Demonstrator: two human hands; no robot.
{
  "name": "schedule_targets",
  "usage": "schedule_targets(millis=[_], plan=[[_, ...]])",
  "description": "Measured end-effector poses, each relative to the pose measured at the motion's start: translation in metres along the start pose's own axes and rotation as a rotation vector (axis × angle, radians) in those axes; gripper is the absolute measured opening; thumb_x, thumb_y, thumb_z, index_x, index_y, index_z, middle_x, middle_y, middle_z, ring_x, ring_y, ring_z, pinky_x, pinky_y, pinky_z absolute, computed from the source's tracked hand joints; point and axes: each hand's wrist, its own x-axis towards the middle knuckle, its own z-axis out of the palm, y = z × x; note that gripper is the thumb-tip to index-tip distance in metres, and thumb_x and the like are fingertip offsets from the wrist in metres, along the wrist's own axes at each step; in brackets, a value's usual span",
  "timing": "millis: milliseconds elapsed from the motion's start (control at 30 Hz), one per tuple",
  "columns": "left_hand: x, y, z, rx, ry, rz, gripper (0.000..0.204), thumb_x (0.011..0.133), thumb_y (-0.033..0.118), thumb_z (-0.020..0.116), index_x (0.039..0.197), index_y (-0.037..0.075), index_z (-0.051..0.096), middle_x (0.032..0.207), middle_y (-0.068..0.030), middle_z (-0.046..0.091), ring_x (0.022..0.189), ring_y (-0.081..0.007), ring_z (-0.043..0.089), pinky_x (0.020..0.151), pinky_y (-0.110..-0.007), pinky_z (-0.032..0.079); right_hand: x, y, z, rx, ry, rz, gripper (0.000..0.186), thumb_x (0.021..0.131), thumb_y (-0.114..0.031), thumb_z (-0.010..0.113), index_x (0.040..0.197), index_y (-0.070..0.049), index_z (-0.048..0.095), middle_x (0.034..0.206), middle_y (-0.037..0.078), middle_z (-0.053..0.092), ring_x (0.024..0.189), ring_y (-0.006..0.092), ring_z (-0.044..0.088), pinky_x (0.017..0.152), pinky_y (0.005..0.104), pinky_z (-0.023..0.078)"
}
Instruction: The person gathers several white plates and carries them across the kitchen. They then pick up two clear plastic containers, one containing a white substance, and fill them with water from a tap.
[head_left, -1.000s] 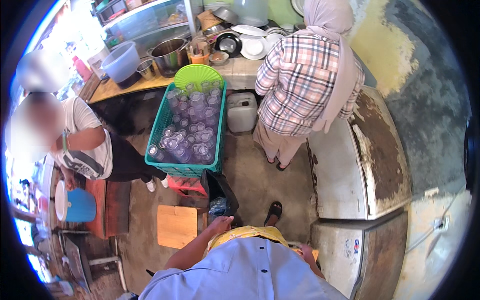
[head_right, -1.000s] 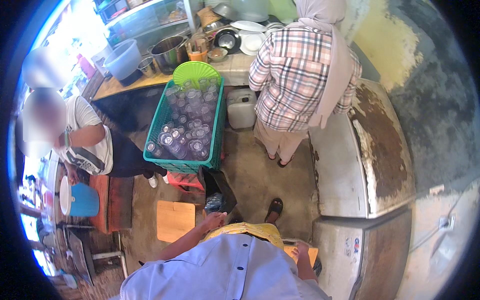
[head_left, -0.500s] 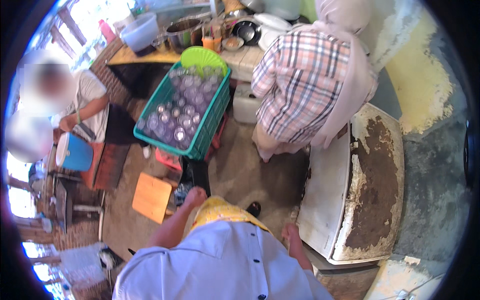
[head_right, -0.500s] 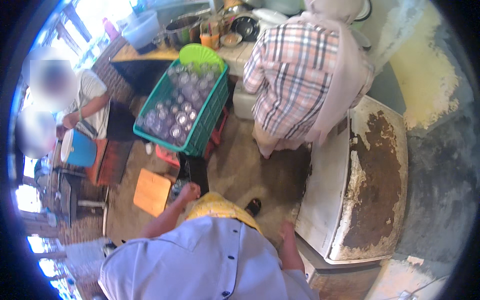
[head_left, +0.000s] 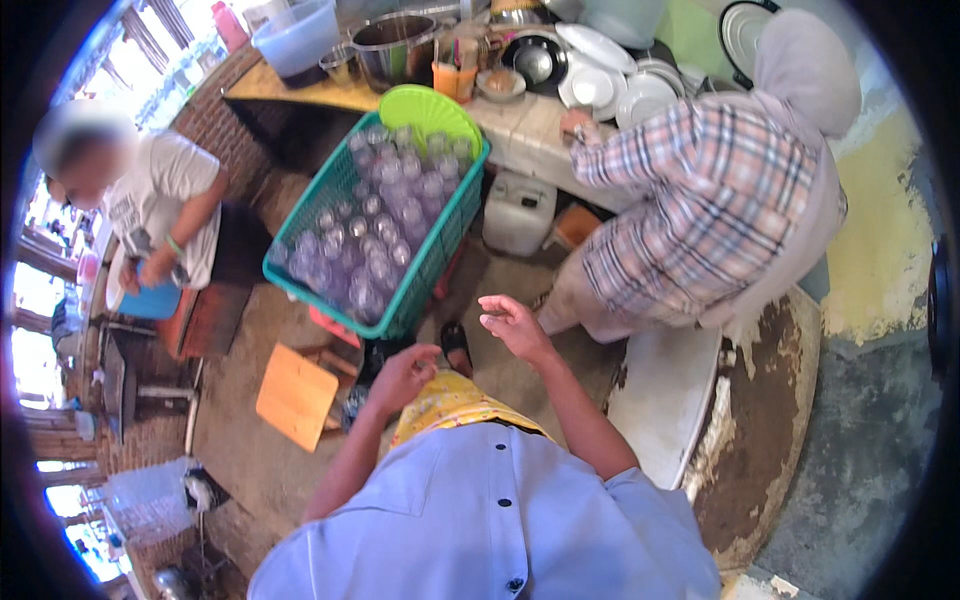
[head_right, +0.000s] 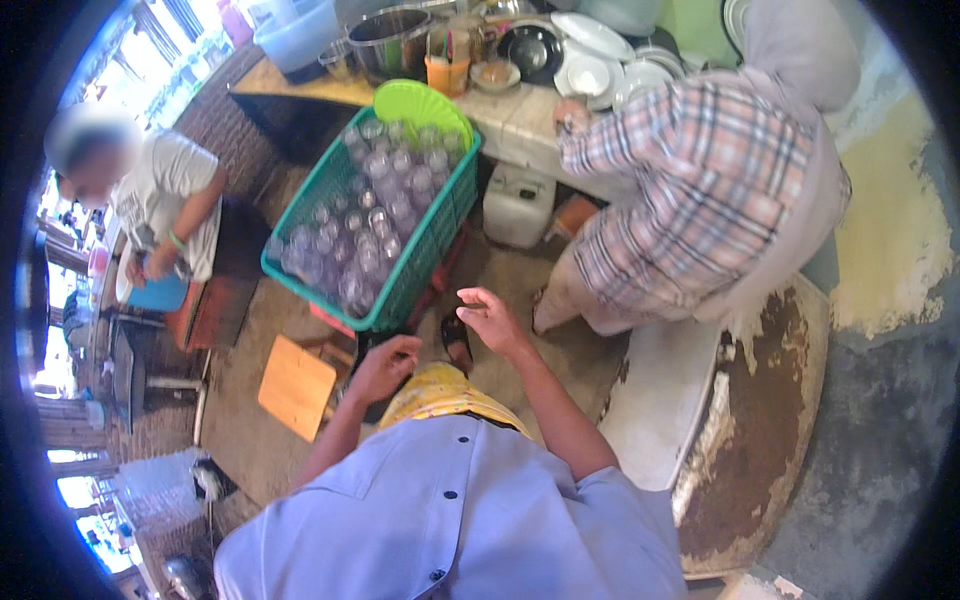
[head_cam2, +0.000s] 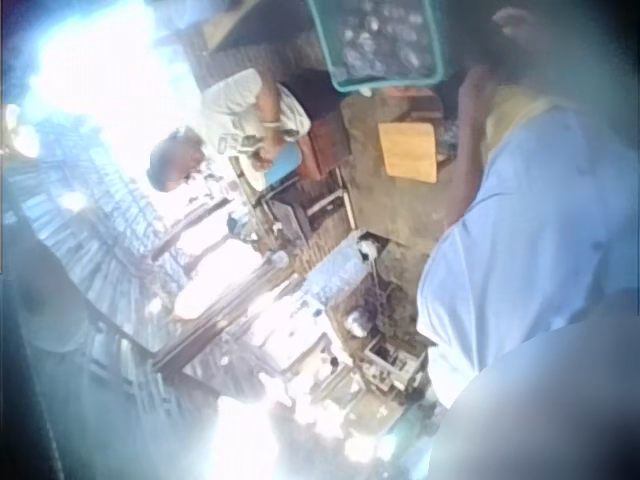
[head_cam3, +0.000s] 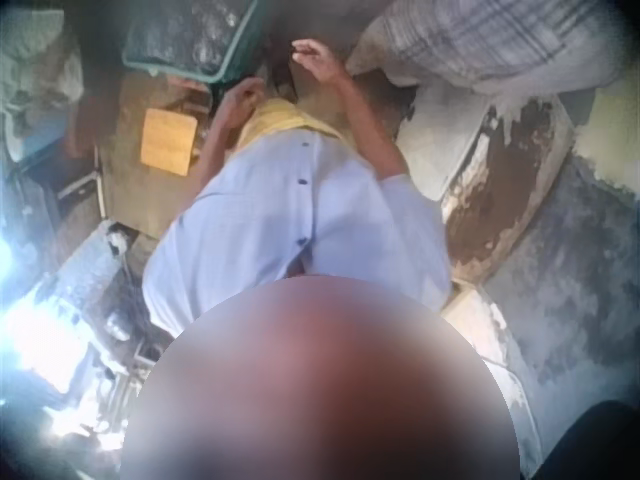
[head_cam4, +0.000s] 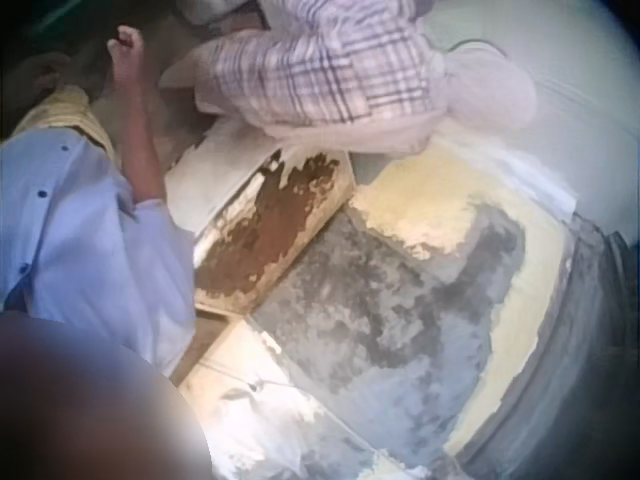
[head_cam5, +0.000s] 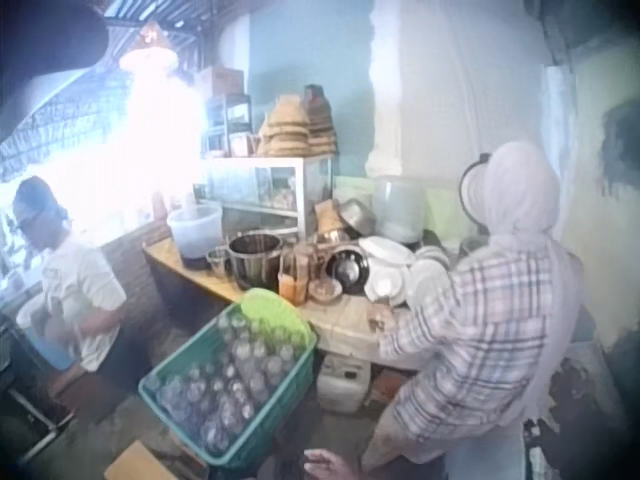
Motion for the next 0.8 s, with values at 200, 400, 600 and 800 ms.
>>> schedule_targets(millis=[200,400,600,800], plan=[[0.078,0.019,-0.057,-0.235,0.069,0.06,0.034,0.093,0.01,0.066,0.126,0.003,0.06,0.105,-0.0065,0.067,0.092,-0.0122,0.063,0.082,-0.028,0.052,0.167,-0.108,-0.005,0.085,0.17,-0.135,0.028,0.092,-0.014,0.061,0.119,-0.005,0.061,0.102,0.001,0.064,0.088,0.0095,0.063,0.074,0.0256,0.051],[0.135,0.028,-0.132,-0.556,0.188,0.044,0.035,0.092,0.006,0.065,0.127,0.005,0.06,0.115,-0.0071,0.065,0.099,-0.0125,0.062,0.09,-0.027,0.049,0.317,-0.209,-0.036,0.176,0.289,-0.208,0.034,0.093,-0.017,0.065,0.125,-0.006,0.058,0.111,0.005,0.063,0.092,0.0149,0.065,0.077,0.0305,0.054],[0.16,0.043,-0.171,-0.782,0.378,-0.034,0.035,0.093,0.0,0.062,0.127,0.0,0.057,0.117,-0.0092,0.064,0.098,-0.0138,0.062,0.088,-0.027,0.05,0.459,-0.324,-0.125,0.288,0.359,-0.398,0.039,0.094,-0.014,0.064,0.13,-0.005,0.051,0.11,0.009,0.064,0.093,0.0194,0.066,0.078,0.0361,0.057],[0.218,0.084,-0.185,-0.697,0.777,-0.087,0.034,0.09,0.007,0.063,0.124,0.001,0.059,0.107,-0.01,0.066,0.089,-0.0177,0.064,0.084,-0.033,0.052,0.628,-0.442,-0.277,0.765,0.423,-0.561,0.044,0.091,-0.006,0.063,0.13,-0.001,0.044,0.121,0.02,0.054,0.106,0.0342,0.061,0.094,0.0511,0.055]])
